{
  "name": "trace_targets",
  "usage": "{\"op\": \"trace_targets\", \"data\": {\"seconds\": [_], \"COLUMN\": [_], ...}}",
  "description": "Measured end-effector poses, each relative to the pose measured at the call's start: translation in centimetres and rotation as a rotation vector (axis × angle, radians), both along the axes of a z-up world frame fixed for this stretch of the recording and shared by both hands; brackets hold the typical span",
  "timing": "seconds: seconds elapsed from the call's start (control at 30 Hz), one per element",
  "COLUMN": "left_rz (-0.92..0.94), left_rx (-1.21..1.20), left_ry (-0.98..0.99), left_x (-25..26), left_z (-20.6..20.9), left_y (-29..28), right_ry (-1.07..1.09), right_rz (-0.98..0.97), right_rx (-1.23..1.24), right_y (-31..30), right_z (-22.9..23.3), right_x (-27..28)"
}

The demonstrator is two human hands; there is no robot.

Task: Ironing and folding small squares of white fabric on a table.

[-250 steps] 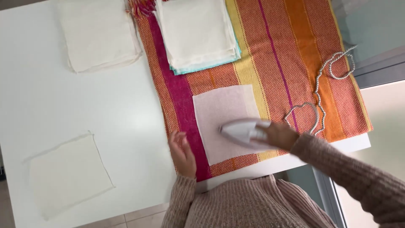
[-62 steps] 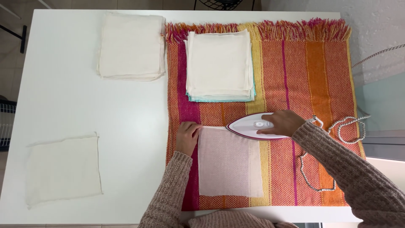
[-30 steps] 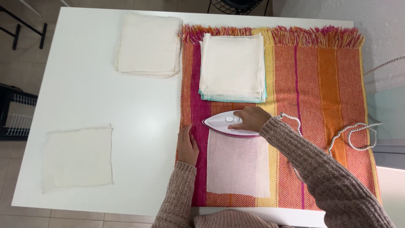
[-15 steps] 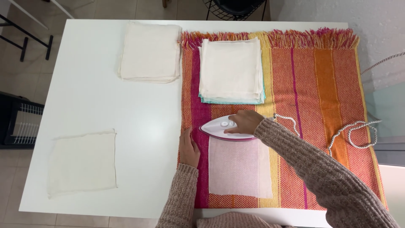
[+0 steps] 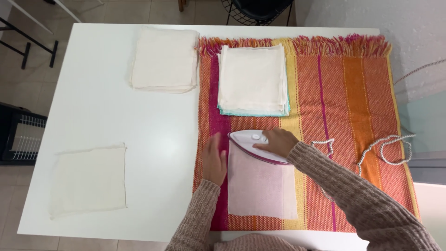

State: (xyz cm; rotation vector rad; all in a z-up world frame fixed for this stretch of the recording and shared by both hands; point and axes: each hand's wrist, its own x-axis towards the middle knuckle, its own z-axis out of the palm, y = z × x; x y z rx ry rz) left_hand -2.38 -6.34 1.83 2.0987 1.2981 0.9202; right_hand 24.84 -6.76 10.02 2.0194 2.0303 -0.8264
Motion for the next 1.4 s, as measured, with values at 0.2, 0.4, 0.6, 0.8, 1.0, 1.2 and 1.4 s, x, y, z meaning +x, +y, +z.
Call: {"op": "trace_targets", "data": {"seconds": [0.2, 0.4, 0.6, 0.8, 1.0, 1.2, 1.4], "left_rz": [-0.21, -0.175, -0.201, -0.207, -0.13, -0.035, 0.022], "left_rx": [0.135, 0.126, 0.102, 0.072, 0.006, -0.345, -0.342], "left_ry": [0.489, 0.507, 0.518, 0.528, -0.046, -0.051, 0.316], "left_x": [2.6, 2.6, 2.5, 2.5, 0.6, -4.3, -5.6], "left_z": [0.7, -0.9, -0.9, -0.4, -1.5, -3.3, -2.4], "left_y": [-1.1, -1.3, -1.5, -1.5, -3.0, -12.2, -16.7], "right_ry": [-0.089, -0.114, -0.13, -0.297, -0.856, -0.097, 0.013], "right_rz": [-0.204, -0.366, -0.535, -0.635, -0.38, -0.077, -0.072], "right_rx": [-0.054, -0.018, -0.014, 0.005, 0.798, 1.03, 0.93], "right_y": [-3.4, -7.1, -10.7, -13.6, -17.1, -27.3, -32.9], "right_z": [-0.7, 0.1, -0.1, 1.0, -4.8, -8.2, -8.8], "right_x": [4.1, 8.7, 13.6, 17.9, 19.8, 3.2, -1.0]}}
